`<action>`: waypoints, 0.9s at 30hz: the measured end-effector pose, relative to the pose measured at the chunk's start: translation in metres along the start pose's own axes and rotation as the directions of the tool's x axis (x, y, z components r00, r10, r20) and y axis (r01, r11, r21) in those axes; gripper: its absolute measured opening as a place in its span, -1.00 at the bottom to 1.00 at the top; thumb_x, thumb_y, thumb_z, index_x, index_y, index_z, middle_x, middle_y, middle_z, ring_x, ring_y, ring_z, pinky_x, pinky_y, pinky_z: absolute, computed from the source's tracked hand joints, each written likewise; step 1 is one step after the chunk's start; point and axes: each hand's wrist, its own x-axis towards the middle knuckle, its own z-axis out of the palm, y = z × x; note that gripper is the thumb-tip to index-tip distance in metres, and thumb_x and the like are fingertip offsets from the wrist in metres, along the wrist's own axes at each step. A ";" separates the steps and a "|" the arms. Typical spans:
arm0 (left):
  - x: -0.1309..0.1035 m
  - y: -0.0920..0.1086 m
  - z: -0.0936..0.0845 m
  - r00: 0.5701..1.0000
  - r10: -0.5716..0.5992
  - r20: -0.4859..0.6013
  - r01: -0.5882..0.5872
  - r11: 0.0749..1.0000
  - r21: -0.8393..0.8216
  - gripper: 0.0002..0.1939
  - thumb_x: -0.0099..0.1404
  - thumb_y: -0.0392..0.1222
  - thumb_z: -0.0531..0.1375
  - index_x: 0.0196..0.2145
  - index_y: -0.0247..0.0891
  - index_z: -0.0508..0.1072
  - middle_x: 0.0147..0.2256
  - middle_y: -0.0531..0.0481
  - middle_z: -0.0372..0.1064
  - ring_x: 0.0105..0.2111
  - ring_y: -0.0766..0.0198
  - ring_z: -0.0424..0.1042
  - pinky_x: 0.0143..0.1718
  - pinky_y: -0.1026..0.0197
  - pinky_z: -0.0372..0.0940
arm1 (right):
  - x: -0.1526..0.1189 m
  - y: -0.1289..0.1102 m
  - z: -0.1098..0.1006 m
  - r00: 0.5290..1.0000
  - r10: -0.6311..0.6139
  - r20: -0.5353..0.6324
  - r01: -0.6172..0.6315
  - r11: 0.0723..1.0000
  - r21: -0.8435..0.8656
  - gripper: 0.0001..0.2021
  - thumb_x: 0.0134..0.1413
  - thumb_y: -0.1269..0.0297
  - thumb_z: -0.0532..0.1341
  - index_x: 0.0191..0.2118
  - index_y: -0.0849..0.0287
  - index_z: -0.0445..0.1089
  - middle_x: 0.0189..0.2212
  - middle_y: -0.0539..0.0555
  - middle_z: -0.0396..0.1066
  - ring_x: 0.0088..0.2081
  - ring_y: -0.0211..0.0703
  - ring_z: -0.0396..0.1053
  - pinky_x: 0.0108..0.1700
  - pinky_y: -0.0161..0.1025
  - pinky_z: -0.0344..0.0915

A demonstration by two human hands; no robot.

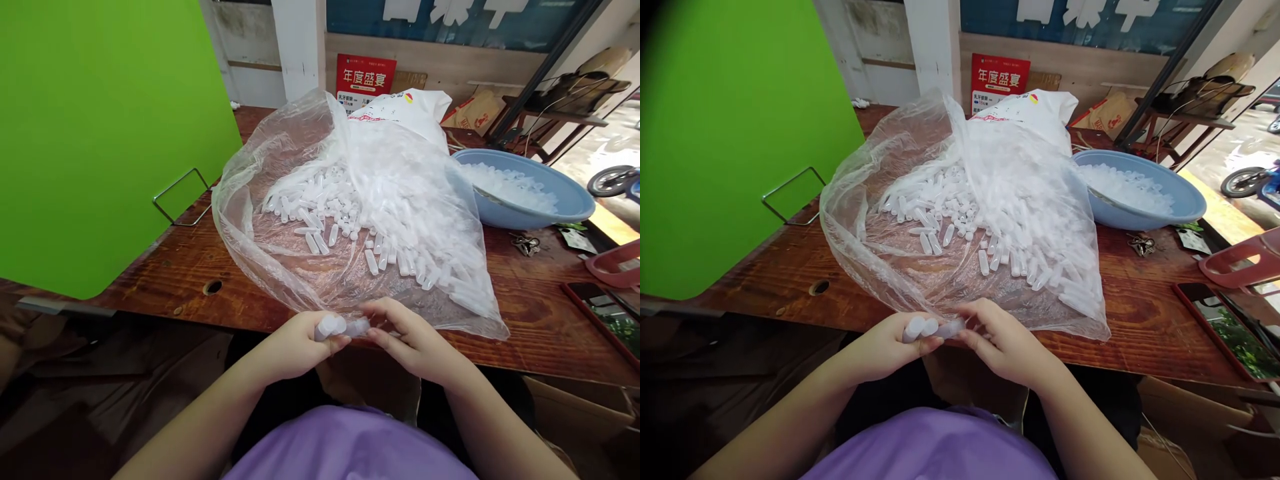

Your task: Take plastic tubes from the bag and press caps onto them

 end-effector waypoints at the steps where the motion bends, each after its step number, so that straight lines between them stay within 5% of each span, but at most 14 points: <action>1: -0.001 0.000 0.000 1.000 0.006 0.021 -0.006 1.000 0.015 -0.77 0.11 -0.05 0.13 -0.45 -0.29 0.28 -0.53 0.12 0.12 -0.51 0.36 0.10 -0.47 0.31 0.05 | -0.001 -0.001 0.000 1.000 0.001 0.020 -0.001 1.000 -0.028 -0.78 0.21 0.20 0.01 -0.12 0.15 0.28 -0.26 0.08 0.35 -0.26 -0.21 0.33 -0.23 -0.28 0.26; 4: -0.002 -0.001 0.000 0.998 0.020 0.056 -0.023 0.998 0.056 -0.78 0.14 -0.08 0.11 -0.51 -0.28 0.24 -0.56 0.14 0.07 -0.54 0.38 0.05 -0.50 0.32 0.02 | -0.003 -0.001 0.004 0.992 0.122 -0.032 -0.124 0.987 -0.103 -0.67 0.26 0.19 -0.11 -0.41 0.18 0.28 -0.50 0.03 0.29 -0.42 -0.21 0.28 -0.35 -0.26 0.24; 9: -0.003 -0.001 0.002 0.999 0.001 0.046 -0.002 1.000 0.022 -0.79 0.14 -0.08 0.11 -0.45 -0.30 0.28 -0.53 0.12 0.10 -0.52 0.37 0.08 -0.47 0.31 0.05 | -0.006 -0.002 0.005 0.999 0.021 0.049 -0.021 1.000 0.012 -0.79 0.22 0.23 0.00 -0.10 0.14 0.25 -0.26 0.07 0.35 -0.24 -0.21 0.31 -0.20 -0.27 0.25; 14: -0.002 0.002 0.005 0.997 -0.006 0.072 0.002 0.998 0.055 -0.78 0.13 -0.07 0.11 -0.51 -0.28 0.25 -0.56 0.14 0.08 -0.54 0.37 0.06 -0.49 0.32 0.03 | -0.007 -0.004 0.006 0.986 0.166 -0.027 -0.168 0.978 -0.122 -0.60 0.27 0.16 -0.15 -0.45 0.19 0.28 -0.55 0.03 0.28 -0.47 -0.20 0.26 -0.40 -0.26 0.21; 19: -0.004 0.000 0.005 0.995 -0.020 0.094 0.024 0.999 -0.044 -0.75 0.10 -0.04 0.12 -0.50 -0.30 0.26 -0.56 0.13 0.09 -0.53 0.37 0.06 -0.49 0.31 0.03 | -0.014 -0.008 0.004 0.996 0.066 0.066 -0.064 0.998 -0.026 -0.78 0.18 0.26 0.05 -0.07 0.16 0.24 -0.23 0.08 0.36 -0.25 -0.20 0.32 -0.23 -0.27 0.24; 21: -0.005 -0.001 0.005 0.991 -0.028 0.131 0.036 0.997 -0.062 -0.74 0.10 -0.03 0.13 -0.50 -0.31 0.26 -0.56 0.12 0.11 -0.53 0.37 0.08 -0.49 0.30 0.04 | -0.015 -0.009 0.005 0.988 0.099 0.115 -0.089 0.992 -0.086 -0.85 0.20 0.27 0.02 -0.23 0.17 0.29 -0.32 0.06 0.37 -0.31 -0.21 0.31 -0.28 -0.28 0.22; 24: -0.007 -0.004 0.006 0.993 -0.019 0.116 0.024 0.999 -0.045 -0.74 0.11 -0.03 0.14 -0.50 -0.31 0.26 -0.56 0.13 0.11 -0.54 0.39 0.08 -0.50 0.31 0.04 | -0.015 -0.008 0.011 0.982 0.180 0.062 -0.170 0.976 -0.139 -0.65 0.26 0.17 -0.11 -0.46 0.19 0.23 -0.51 0.02 0.31 -0.44 -0.23 0.26 -0.41 -0.30 0.17; 27: -0.009 -0.008 0.003 0.989 0.028 0.144 -0.010 0.993 -0.120 -0.70 0.11 0.01 0.17 -0.50 -0.32 0.29 -0.58 0.13 0.12 -0.56 0.41 0.08 -0.54 0.34 0.03 | -0.016 -0.007 0.013 0.997 0.074 0.024 -0.070 0.990 -0.126 -0.69 0.25 0.09 -0.09 -0.28 0.20 0.25 -0.42 0.05 0.32 -0.42 -0.24 0.26 -0.39 -0.31 0.17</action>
